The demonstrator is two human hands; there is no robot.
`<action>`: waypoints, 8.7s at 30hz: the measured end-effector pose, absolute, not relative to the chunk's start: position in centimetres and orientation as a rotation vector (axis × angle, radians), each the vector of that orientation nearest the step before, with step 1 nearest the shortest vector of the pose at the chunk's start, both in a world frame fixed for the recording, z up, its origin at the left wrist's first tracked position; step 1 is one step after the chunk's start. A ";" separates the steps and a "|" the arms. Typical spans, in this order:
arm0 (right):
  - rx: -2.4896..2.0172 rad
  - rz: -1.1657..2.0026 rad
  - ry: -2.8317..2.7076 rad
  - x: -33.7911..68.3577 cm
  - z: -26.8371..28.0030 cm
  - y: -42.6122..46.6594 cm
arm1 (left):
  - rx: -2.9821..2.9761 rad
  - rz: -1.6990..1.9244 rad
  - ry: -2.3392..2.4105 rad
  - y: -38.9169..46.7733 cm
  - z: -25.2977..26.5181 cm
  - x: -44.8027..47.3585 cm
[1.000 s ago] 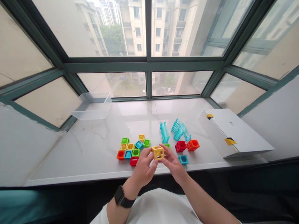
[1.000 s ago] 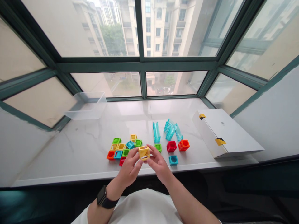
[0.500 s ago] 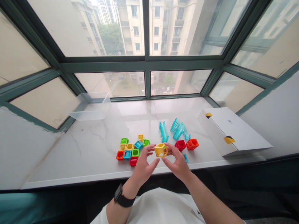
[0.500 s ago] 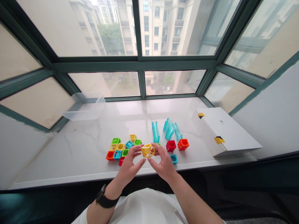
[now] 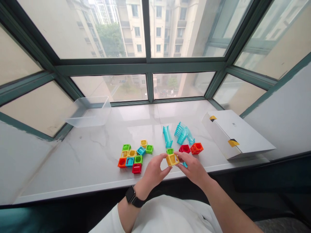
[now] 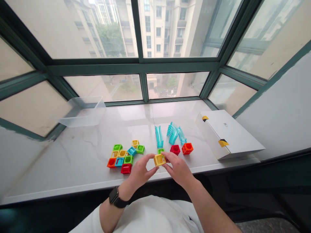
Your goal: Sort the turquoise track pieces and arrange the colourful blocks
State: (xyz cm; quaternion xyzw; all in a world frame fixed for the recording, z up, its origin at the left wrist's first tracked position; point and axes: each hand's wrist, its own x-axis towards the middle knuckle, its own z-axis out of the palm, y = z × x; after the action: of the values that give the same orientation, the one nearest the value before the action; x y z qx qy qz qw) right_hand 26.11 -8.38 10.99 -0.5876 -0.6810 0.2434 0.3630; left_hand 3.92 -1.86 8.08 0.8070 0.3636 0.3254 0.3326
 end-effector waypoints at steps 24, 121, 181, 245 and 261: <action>-2.076 0.394 -2.170 26.2 6.0 -7.7 | 2.295 0.421 1.111 -1.9 0.3 6.9; -1.818 0.636 -2.298 16.0 5.4 -0.3 | 2.570 0.446 1.272 4.2 3.0 -5.6; -0.964 0.873 -1.340 19.3 12.4 -6.9 | 1.426 1.024 0.645 -2.0 11.5 0.3; -1.595 0.290 -1.924 27.6 12.3 -5.6 | 1.896 0.823 0.867 0.5 7.8 5.3; -1.786 0.186 -2.088 29.0 12.3 -3.3 | 2.139 0.754 1.055 2.9 2.5 7.3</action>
State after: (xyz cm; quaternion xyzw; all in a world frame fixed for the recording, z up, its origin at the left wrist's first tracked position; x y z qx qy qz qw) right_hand 29.02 -3.32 12.30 -0.6365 -0.7439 0.0663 0.1926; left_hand 7.29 2.92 2.53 0.8116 0.4002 0.2862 0.3148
